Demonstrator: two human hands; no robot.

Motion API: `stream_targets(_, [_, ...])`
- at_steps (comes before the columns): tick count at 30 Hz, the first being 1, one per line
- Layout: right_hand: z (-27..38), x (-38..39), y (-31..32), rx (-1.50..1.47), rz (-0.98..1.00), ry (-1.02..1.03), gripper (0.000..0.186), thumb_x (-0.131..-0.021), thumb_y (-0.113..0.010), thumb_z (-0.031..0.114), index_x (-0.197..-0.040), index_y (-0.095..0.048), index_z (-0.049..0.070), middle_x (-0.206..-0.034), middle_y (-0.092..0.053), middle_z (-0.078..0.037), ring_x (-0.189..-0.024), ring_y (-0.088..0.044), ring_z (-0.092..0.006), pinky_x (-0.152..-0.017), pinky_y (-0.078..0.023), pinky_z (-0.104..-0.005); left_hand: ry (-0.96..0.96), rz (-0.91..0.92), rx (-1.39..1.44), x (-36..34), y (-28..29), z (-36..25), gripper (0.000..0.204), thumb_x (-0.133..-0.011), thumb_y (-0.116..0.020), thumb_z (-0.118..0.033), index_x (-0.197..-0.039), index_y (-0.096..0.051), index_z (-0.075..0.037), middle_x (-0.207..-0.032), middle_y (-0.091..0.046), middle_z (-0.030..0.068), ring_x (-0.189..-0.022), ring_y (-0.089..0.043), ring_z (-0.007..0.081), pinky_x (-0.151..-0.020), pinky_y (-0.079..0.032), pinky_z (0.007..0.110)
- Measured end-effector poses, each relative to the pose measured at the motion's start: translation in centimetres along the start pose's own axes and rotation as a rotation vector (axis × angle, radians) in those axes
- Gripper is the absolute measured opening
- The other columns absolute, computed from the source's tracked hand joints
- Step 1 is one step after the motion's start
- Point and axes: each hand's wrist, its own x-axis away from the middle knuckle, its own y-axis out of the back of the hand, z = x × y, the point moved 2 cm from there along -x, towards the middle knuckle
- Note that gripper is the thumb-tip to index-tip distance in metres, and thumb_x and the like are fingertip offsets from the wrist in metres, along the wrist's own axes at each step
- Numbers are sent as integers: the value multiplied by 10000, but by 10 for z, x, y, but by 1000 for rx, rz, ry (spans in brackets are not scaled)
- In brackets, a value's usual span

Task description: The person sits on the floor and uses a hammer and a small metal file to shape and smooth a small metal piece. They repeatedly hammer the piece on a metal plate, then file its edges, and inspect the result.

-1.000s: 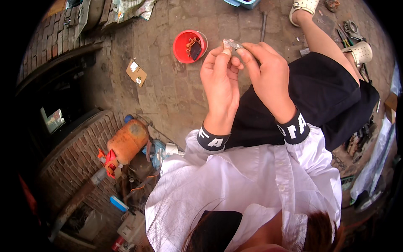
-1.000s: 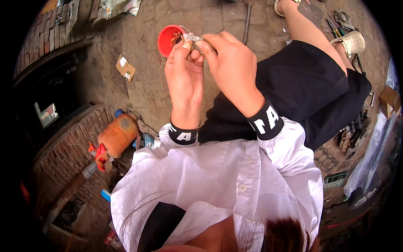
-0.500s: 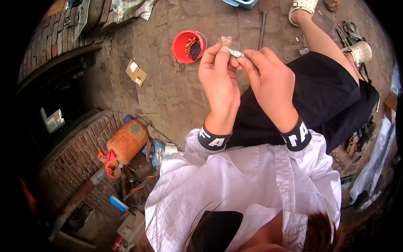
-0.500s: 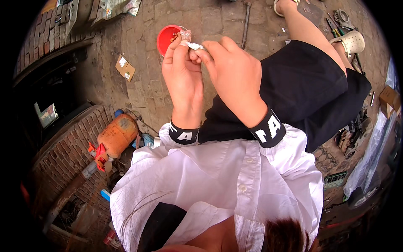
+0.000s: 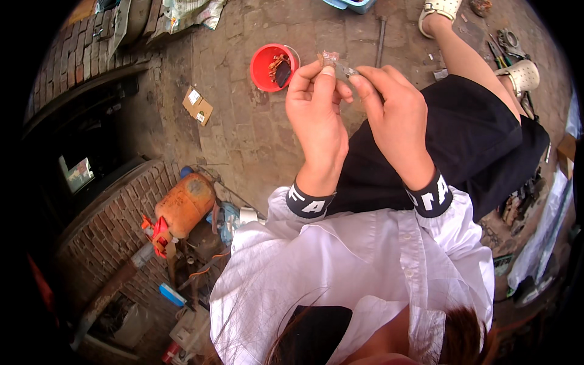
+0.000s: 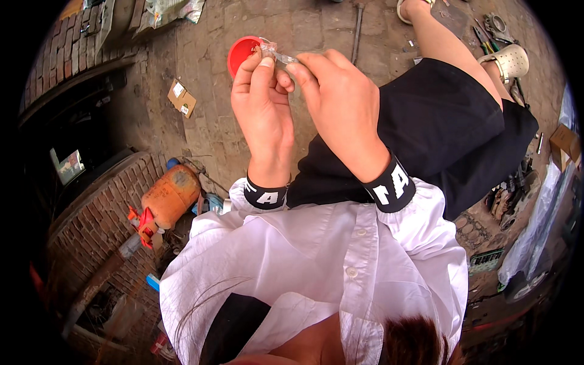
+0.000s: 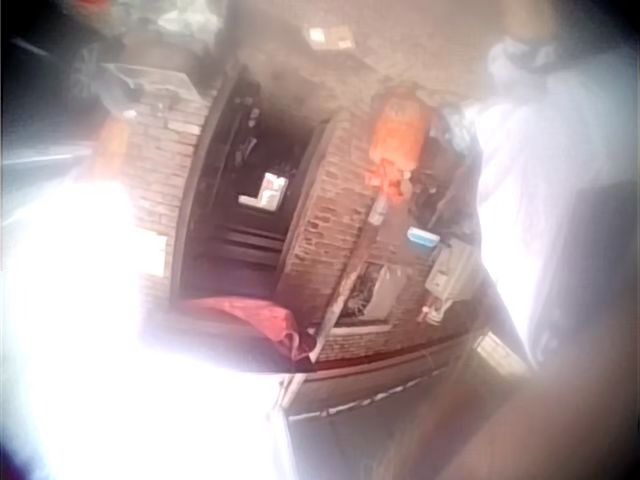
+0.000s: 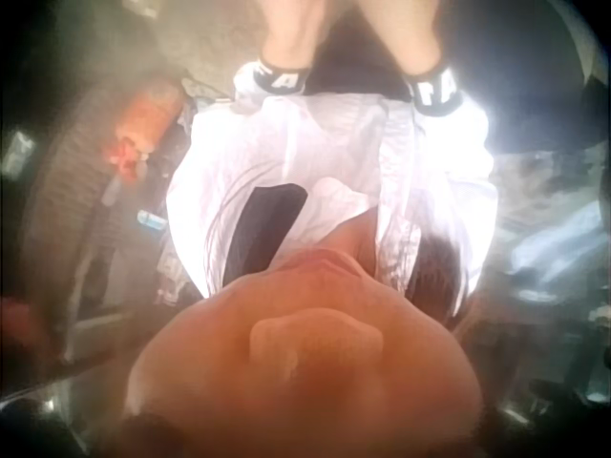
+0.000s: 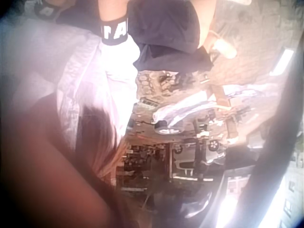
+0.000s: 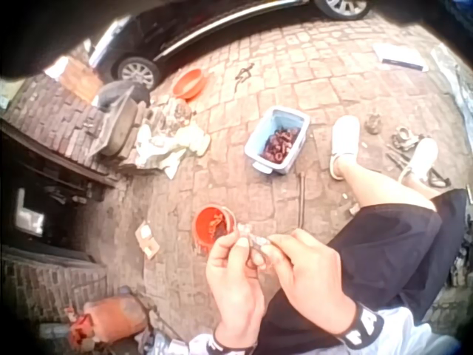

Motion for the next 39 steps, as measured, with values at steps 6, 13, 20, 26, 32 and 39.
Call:
stream_targets(6, [-2, 1, -2, 5, 11, 32, 160, -853, -661, 216, -905, -699, 69, -793, -634, -87, -642, -624, -291, -540, -484, -365, -11, -3, -6, -2, 5, 3, 71, -917, -559, -26, -970, -559, 21, -915, -623, 92, -629, -560, 105, -556, -469, 254])
stream_targets(13, [-1, -2, -5, 118, -91, 12, 165, -848, -668, 224, -906, -701, 73, -775, -629, -74, -626, -617, -271, -537, -475, -344, 1, 35, -30, 7, 2, 2, 78, -912, -568, -29, -968, -562, 25, -903, -629, 94, -608, -567, 113, -545, -483, 258])
stream_targets(20, [-5, -18, 13, -617, 172, -258, 256, -921, -634, 219, -942, -688, -31, -621, -515, 49, -604, -410, -19, -503, -337, -210, 31, 90, -77, 6, 2, -9, 142, -902, -606, -42, -1032, -599, 17, -934, -647, 84, -626, -582, 123, -570, -496, 259])
stream_targets(26, [-3, -18, 15, -1009, 278, -412, 181, -894, -653, 166, -931, -682, -9, -743, -611, 37, -658, -495, -11, -582, -393, -195, 12, 222, -117, 12, 3, -13, 173, -895, -631, -48, -1055, -615, 15, -947, -671, 101, -648, -599, 131, -585, -503, 251])
stream_targets(32, [1, -17, 26, -951, 230, -405, 163, -888, -656, 150, -928, -672, -7, -765, -623, 28, -680, -516, -13, -605, -403, -189, 14, 254, -59, 19, -2, -20, 211, -878, -627, -1, -1078, -605, 64, -908, -680, 133, -723, -665, 175, -656, -558, 274])
stream_targets(39, [7, -15, 32, -899, 171, -411, 171, -882, -666, 156, -919, -670, -11, -747, -629, 22, -666, -529, -10, -587, -402, -176, 27, 315, -84, 20, -2, -20, 200, -888, -599, 5, -1078, -615, 65, -968, -676, 147, -777, -678, 199, -696, -575, 302])
